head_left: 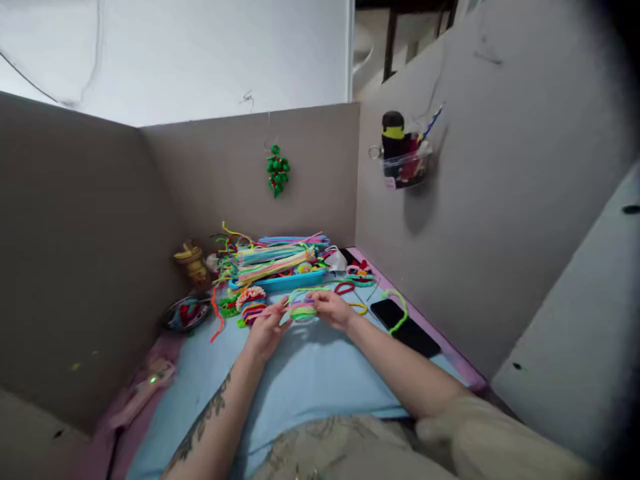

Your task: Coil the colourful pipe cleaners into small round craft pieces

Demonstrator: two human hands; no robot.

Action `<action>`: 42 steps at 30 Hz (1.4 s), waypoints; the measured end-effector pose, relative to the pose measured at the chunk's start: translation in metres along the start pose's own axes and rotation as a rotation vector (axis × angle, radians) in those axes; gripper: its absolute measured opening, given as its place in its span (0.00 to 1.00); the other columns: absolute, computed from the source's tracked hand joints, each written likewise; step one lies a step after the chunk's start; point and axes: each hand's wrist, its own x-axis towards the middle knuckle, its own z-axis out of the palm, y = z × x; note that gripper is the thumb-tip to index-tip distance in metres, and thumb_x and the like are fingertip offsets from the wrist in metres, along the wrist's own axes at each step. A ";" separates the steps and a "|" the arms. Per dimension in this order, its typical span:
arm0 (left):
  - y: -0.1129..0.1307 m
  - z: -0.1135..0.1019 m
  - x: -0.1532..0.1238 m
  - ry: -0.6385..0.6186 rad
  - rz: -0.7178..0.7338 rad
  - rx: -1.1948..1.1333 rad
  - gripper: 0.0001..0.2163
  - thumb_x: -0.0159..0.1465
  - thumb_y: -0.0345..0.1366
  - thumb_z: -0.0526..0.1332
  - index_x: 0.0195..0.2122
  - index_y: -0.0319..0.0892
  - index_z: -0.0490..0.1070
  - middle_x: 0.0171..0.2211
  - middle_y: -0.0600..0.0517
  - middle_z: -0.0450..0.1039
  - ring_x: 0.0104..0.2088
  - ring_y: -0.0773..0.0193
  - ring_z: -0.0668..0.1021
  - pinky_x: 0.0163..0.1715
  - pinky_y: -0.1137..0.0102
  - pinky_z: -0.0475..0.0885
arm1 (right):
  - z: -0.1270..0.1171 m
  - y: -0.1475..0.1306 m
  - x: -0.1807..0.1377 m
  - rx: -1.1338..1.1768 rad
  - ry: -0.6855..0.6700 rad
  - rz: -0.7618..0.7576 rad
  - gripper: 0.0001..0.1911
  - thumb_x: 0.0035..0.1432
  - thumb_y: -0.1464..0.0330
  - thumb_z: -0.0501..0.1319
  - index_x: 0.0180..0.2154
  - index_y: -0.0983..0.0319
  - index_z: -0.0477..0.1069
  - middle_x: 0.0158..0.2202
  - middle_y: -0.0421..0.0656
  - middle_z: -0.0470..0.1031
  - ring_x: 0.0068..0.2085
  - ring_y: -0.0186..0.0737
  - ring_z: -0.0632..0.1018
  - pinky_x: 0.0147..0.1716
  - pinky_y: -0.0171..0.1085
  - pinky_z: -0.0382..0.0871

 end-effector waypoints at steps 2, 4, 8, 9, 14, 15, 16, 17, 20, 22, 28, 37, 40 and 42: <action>0.003 0.003 -0.002 -0.064 -0.034 -0.022 0.07 0.52 0.31 0.66 0.25 0.38 0.66 0.56 0.48 0.62 0.52 0.55 0.67 0.44 0.59 0.69 | 0.001 0.001 -0.001 0.024 0.003 0.014 0.13 0.38 0.66 0.72 0.22 0.65 0.70 0.34 0.39 0.71 0.31 0.31 0.71 0.31 0.31 0.64; 0.005 0.004 -0.003 -0.092 -0.059 -0.038 0.07 0.51 0.29 0.66 0.24 0.38 0.66 0.52 0.48 0.67 0.49 0.56 0.70 0.43 0.59 0.70 | 0.003 0.001 -0.003 0.037 -0.003 0.029 0.12 0.39 0.66 0.71 0.24 0.64 0.71 0.34 0.40 0.72 0.33 0.33 0.72 0.33 0.32 0.65; 0.002 -0.001 0.000 -0.038 -0.078 -0.054 0.08 0.51 0.31 0.67 0.29 0.39 0.68 0.39 0.50 0.73 0.37 0.63 0.75 0.37 0.64 0.73 | 0.007 0.002 -0.006 0.031 -0.042 0.058 0.16 0.41 0.63 0.70 0.33 0.64 0.74 0.33 0.43 0.73 0.35 0.36 0.73 0.37 0.36 0.65; 0.001 -0.002 0.002 -0.018 -0.069 -0.059 0.08 0.51 0.32 0.67 0.30 0.39 0.68 0.35 0.51 0.73 0.34 0.66 0.75 0.36 0.66 0.73 | 0.009 0.002 -0.007 0.027 -0.050 0.060 0.17 0.42 0.62 0.70 0.34 0.64 0.74 0.34 0.43 0.73 0.36 0.37 0.73 0.39 0.37 0.65; -0.001 -0.007 0.005 -0.003 -0.026 -0.091 0.10 0.52 0.34 0.67 0.33 0.40 0.69 0.26 0.55 0.70 0.26 0.70 0.72 0.32 0.71 0.72 | 0.015 0.003 -0.008 -0.053 -0.087 0.007 0.15 0.44 0.60 0.68 0.31 0.63 0.72 0.36 0.43 0.72 0.37 0.37 0.73 0.42 0.39 0.64; 0.000 -0.006 0.005 -0.001 -0.023 -0.078 0.10 0.52 0.35 0.66 0.34 0.40 0.69 0.27 0.54 0.70 0.27 0.70 0.73 0.32 0.72 0.72 | 0.015 0.002 -0.007 -0.091 -0.085 -0.018 0.15 0.45 0.59 0.68 0.29 0.63 0.71 0.37 0.43 0.72 0.37 0.37 0.73 0.41 0.39 0.65; 0.001 -0.005 0.004 -0.005 -0.034 -0.053 0.11 0.53 0.35 0.66 0.36 0.40 0.70 0.29 0.53 0.71 0.28 0.69 0.73 0.33 0.71 0.72 | 0.014 0.001 -0.007 -0.142 -0.071 -0.051 0.15 0.46 0.58 0.67 0.27 0.63 0.70 0.37 0.43 0.71 0.36 0.36 0.72 0.40 0.38 0.65; 0.001 -0.003 0.003 -0.007 -0.056 -0.014 0.12 0.54 0.36 0.65 0.38 0.40 0.70 0.32 0.51 0.72 0.30 0.67 0.74 0.33 0.70 0.72 | 0.012 -0.001 -0.006 -0.214 -0.044 -0.094 0.15 0.47 0.58 0.65 0.26 0.63 0.69 0.38 0.43 0.71 0.36 0.36 0.72 0.39 0.38 0.65; -0.001 0.003 -0.001 -0.028 -0.146 0.211 0.12 0.55 0.39 0.64 0.36 0.38 0.71 0.36 0.48 0.72 0.34 0.63 0.75 0.32 0.70 0.72 | 0.002 -0.008 -0.002 -0.574 0.064 -0.281 0.12 0.51 0.60 0.62 0.26 0.63 0.68 0.37 0.43 0.70 0.39 0.38 0.71 0.41 0.38 0.64; -0.004 0.007 -0.004 -0.077 -0.136 0.446 0.12 0.55 0.42 0.63 0.30 0.36 0.71 0.30 0.47 0.73 0.31 0.64 0.74 0.27 0.73 0.69 | -0.004 -0.010 -0.001 -0.830 0.116 -0.384 0.09 0.53 0.64 0.60 0.26 0.63 0.68 0.34 0.43 0.69 0.39 0.38 0.70 0.41 0.38 0.63; 0.001 0.016 -0.015 -0.003 0.625 1.066 0.09 0.58 0.39 0.59 0.33 0.40 0.74 0.35 0.46 0.74 0.36 0.60 0.74 0.35 0.67 0.68 | 0.001 -0.006 -0.004 -1.054 0.008 -0.412 0.06 0.54 0.70 0.57 0.26 0.62 0.68 0.32 0.42 0.70 0.36 0.37 0.71 0.37 0.36 0.64; 0.005 0.008 -0.003 -0.178 0.685 1.351 0.08 0.61 0.36 0.56 0.27 0.41 0.70 0.27 0.50 0.72 0.33 0.62 0.72 0.41 0.64 0.65 | 0.014 -0.007 -0.011 -1.095 -0.128 -0.456 0.05 0.53 0.72 0.58 0.25 0.62 0.68 0.34 0.43 0.71 0.38 0.37 0.72 0.41 0.38 0.65; 0.005 0.008 -0.002 -0.145 0.629 1.334 0.09 0.60 0.37 0.56 0.25 0.41 0.70 0.26 0.50 0.71 0.32 0.62 0.71 0.38 0.66 0.65 | 0.014 -0.006 -0.010 -1.091 -0.113 -0.445 0.06 0.53 0.72 0.58 0.25 0.63 0.68 0.34 0.43 0.70 0.37 0.37 0.72 0.40 0.37 0.65; 0.006 0.008 -0.002 -0.130 0.589 1.315 0.10 0.60 0.38 0.56 0.24 0.41 0.70 0.27 0.50 0.71 0.32 0.62 0.71 0.37 0.67 0.65 | 0.014 -0.006 -0.009 -1.071 -0.107 -0.434 0.06 0.52 0.71 0.58 0.24 0.63 0.68 0.34 0.43 0.70 0.37 0.37 0.72 0.41 0.38 0.64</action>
